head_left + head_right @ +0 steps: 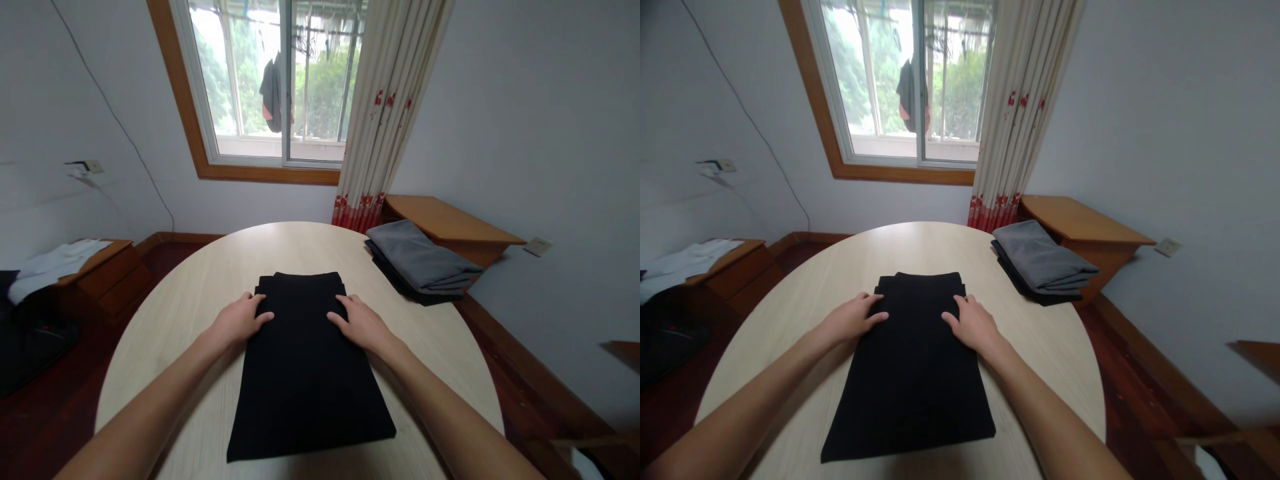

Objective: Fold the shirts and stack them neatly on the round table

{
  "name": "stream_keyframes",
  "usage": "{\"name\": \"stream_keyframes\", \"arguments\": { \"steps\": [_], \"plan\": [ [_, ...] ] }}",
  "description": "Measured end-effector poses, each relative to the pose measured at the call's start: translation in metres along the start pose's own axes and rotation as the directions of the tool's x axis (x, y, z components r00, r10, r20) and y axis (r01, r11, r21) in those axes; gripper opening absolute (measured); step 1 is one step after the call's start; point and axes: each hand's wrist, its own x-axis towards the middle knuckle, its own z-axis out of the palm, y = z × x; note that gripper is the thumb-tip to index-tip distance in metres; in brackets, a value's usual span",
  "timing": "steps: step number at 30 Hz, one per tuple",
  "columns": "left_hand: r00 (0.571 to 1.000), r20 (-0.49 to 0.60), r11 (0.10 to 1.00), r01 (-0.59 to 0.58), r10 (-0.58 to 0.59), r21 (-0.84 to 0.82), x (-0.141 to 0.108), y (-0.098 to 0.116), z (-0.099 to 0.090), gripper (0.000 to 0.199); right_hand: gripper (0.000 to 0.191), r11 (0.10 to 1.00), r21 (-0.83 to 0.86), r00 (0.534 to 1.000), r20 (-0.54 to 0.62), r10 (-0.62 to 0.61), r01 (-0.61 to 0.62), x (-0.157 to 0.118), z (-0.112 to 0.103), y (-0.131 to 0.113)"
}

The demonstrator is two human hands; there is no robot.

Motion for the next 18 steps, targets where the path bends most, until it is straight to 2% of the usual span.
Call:
{"name": "stream_keyframes", "arguments": {
  "steps": [2,5,8,12,15,18],
  "plan": [
    [0.995,0.091,0.995,-0.04,0.031,0.093,-0.009,0.008,0.001,0.066,0.06,0.998,-0.057,0.998,0.052,-0.029,0.032,-0.004,0.001,-0.003],
    [0.992,0.091,0.98,-0.104,0.09,0.172,-0.005,0.015,0.01,0.063,0.055,0.99,-0.118,0.996,0.048,-0.073,0.078,0.005,0.007,0.0],
    [0.994,-0.004,0.984,-0.11,0.112,0.138,0.016,0.013,0.02,0.058,0.052,0.985,-0.139,0.994,-0.02,-0.105,0.102,0.028,0.015,0.008],
    [0.968,-0.243,0.998,-0.058,0.062,0.025,0.04,0.007,0.025,0.05,0.048,0.997,-0.041,0.976,-0.209,-0.067,0.059,0.055,0.022,0.021],
    [0.946,-0.317,0.997,-0.071,0.061,-0.02,0.035,0.003,0.025,0.049,0.051,0.995,0.086,0.952,-0.305,-0.027,0.056,0.056,0.024,0.03],
    [0.957,-0.282,0.987,-0.11,0.072,-0.12,0.016,-0.003,0.024,0.049,0.051,0.965,0.246,0.948,-0.317,-0.013,0.095,0.043,0.024,0.036]
  ]
}}
